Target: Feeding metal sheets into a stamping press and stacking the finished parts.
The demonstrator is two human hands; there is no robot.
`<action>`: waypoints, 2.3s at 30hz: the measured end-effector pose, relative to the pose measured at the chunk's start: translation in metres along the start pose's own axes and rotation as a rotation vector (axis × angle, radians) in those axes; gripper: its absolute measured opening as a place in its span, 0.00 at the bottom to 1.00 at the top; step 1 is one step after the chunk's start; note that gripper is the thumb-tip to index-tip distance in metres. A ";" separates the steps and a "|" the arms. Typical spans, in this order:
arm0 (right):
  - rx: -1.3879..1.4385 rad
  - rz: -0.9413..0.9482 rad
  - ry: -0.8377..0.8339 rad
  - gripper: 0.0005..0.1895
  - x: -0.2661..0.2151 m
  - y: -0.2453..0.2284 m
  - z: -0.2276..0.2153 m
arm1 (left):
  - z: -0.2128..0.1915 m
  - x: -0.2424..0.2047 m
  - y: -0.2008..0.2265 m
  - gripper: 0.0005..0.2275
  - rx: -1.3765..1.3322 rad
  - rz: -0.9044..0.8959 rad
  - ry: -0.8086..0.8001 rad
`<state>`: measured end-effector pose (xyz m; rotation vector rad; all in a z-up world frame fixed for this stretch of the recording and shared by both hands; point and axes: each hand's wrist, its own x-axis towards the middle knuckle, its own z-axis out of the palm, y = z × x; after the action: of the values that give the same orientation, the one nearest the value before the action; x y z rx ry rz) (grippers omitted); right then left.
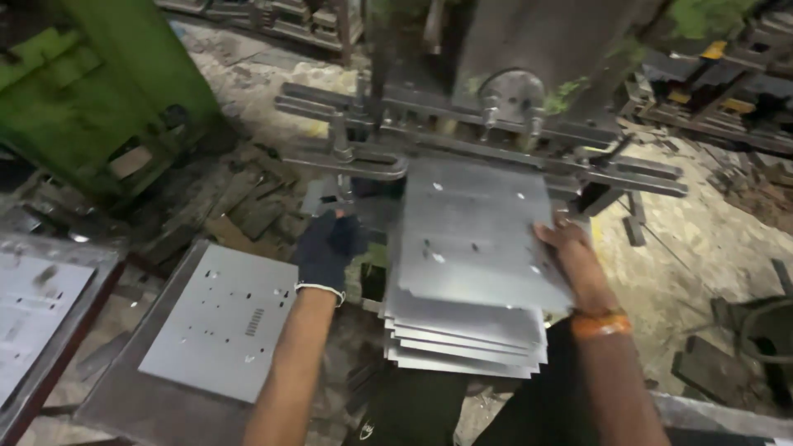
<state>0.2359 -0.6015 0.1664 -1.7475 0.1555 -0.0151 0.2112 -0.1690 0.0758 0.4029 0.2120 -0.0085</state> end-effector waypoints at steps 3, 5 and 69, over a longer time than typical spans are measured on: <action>-0.049 0.055 -0.083 0.21 -0.027 -0.015 -0.001 | -0.010 -0.025 0.013 0.04 0.250 0.359 0.301; -0.394 -0.242 0.089 0.21 -0.054 -0.036 0.012 | -0.087 -0.019 0.022 0.05 0.425 0.485 0.260; 0.011 0.224 -0.178 0.25 -0.193 -0.031 0.107 | 0.072 -0.188 0.054 0.24 0.898 -0.065 -0.111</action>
<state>0.0580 -0.4697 0.1918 -1.7023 0.2190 0.3015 0.0443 -0.1539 0.1997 1.2862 0.1007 -0.1948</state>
